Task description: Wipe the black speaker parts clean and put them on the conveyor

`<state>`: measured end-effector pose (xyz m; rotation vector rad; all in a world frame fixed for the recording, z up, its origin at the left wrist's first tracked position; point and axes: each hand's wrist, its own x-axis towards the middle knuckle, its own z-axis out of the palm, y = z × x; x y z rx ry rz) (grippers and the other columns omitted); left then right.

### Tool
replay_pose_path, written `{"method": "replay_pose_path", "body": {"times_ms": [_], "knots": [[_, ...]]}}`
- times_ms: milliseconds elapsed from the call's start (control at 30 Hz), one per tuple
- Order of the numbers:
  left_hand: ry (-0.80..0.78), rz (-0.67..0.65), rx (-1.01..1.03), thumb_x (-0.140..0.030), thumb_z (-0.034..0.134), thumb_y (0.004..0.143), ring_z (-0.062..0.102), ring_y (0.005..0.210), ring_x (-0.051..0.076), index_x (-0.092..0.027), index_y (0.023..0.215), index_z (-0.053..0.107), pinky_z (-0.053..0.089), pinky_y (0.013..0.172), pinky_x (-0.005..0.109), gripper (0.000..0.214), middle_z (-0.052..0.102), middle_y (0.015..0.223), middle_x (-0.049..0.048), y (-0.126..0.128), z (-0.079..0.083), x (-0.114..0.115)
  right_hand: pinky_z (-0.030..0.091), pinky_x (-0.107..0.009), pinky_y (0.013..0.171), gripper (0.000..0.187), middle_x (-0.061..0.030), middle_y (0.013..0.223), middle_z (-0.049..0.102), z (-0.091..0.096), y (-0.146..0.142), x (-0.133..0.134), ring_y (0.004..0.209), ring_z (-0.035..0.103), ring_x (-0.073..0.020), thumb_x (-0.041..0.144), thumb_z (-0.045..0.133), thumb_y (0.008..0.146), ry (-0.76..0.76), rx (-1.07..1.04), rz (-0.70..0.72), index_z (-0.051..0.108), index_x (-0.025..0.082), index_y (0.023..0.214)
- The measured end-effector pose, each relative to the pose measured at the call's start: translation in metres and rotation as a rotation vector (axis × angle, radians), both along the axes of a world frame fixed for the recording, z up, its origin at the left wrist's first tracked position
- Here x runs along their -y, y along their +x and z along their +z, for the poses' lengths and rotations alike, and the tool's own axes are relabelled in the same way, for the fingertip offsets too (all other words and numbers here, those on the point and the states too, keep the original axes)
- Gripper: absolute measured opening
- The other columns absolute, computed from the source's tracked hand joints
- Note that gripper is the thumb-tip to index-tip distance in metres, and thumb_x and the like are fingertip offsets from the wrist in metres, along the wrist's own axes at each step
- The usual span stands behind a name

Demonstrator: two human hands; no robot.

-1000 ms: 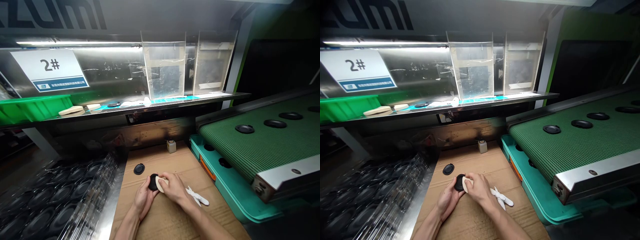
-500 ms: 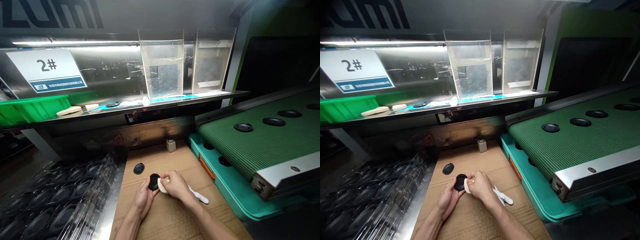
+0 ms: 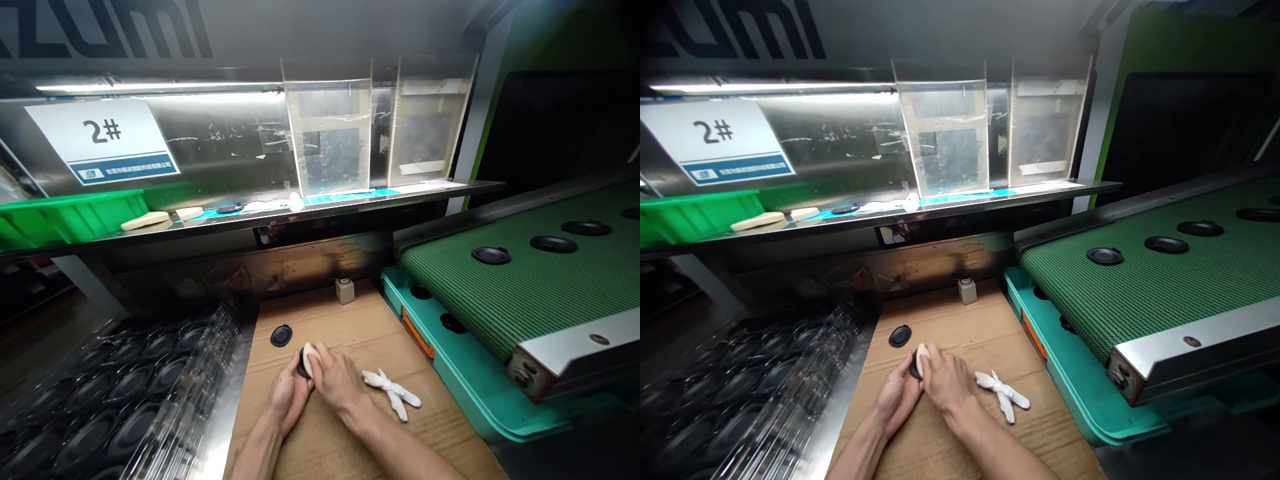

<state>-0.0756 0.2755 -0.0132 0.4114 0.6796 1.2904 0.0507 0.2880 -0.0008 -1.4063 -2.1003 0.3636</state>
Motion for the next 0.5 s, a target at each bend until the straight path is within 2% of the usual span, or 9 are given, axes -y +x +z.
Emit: {"method": "replay_pose_path", "body": {"times_ms": [67, 200, 333, 433, 500], "knots": [[-0.007, 0.009, 0.006, -0.028, 0.049, 0.092, 0.056, 0.117, 0.025, -0.012, 0.116, 0.061, 0.041, 0.105, 0.042, 0.032, 0.064, 0.120, 0.0135, 0.000, 0.000, -0.001, 0.037, -0.026, 0.060, 0.033, -0.0053, 0.088, 0.070, -0.001, -0.006, 0.001, 0.074, 0.066, -0.0204, 0.039, 0.031, 0.096, -0.022, -0.004, -0.072, 0.054, 0.025, 0.115], [-0.024, -0.033, 0.056, -0.029, 0.049, 0.091, 0.056, 0.117, 0.026, -0.011, 0.121, 0.058, 0.039, 0.106, 0.041, 0.036, 0.063, 0.120, 0.0140, -0.001, -0.002, -0.001, 0.035, -0.027, 0.057, 0.031, -0.0036, 0.085, 0.070, -0.001, -0.012, 0.006, 0.071, 0.065, -0.0209, 0.043, 0.033, 0.095, -0.080, -0.038, -0.032, 0.053, 0.028, 0.113], [-0.002, 0.030, 0.048, -0.026, 0.050, 0.091, 0.057, 0.116, 0.025, -0.011, 0.120, 0.058, 0.039, 0.106, 0.040, 0.034, 0.063, 0.120, 0.0139, -0.001, -0.004, -0.001, 0.035, -0.027, 0.058, 0.034, -0.0043, 0.085, 0.071, 0.002, -0.012, 0.011, 0.072, 0.066, -0.0214, 0.043, 0.028, 0.097, -0.088, 0.006, -0.150, 0.052, 0.029, 0.116], [-0.004, -0.009, 0.071, -0.027, 0.049, 0.091, 0.057, 0.116, 0.025, -0.012, 0.121, 0.058, 0.041, 0.105, 0.041, 0.034, 0.062, 0.122, 0.0144, -0.001, -0.005, -0.001, 0.035, -0.026, 0.059, 0.033, -0.0031, 0.085, 0.071, 0.001, -0.013, 0.011, 0.072, 0.066, -0.0211, 0.043, 0.030, 0.096, -0.052, 0.020, -0.087, 0.051, 0.031, 0.119], [-0.014, 0.003, 0.066, -0.027, 0.048, 0.092, 0.057, 0.115, 0.026, -0.011, 0.121, 0.057, 0.043, 0.104, 0.042, 0.034, 0.061, 0.123, 0.0156, -0.001, -0.006, -0.002, 0.035, -0.027, 0.058, 0.033, -0.0036, 0.085, 0.071, -0.001, -0.008, 0.006, 0.072, 0.066, -0.0218, 0.043, 0.031, 0.096, -0.045, 0.065, -0.098, 0.052, 0.031, 0.119]]}}
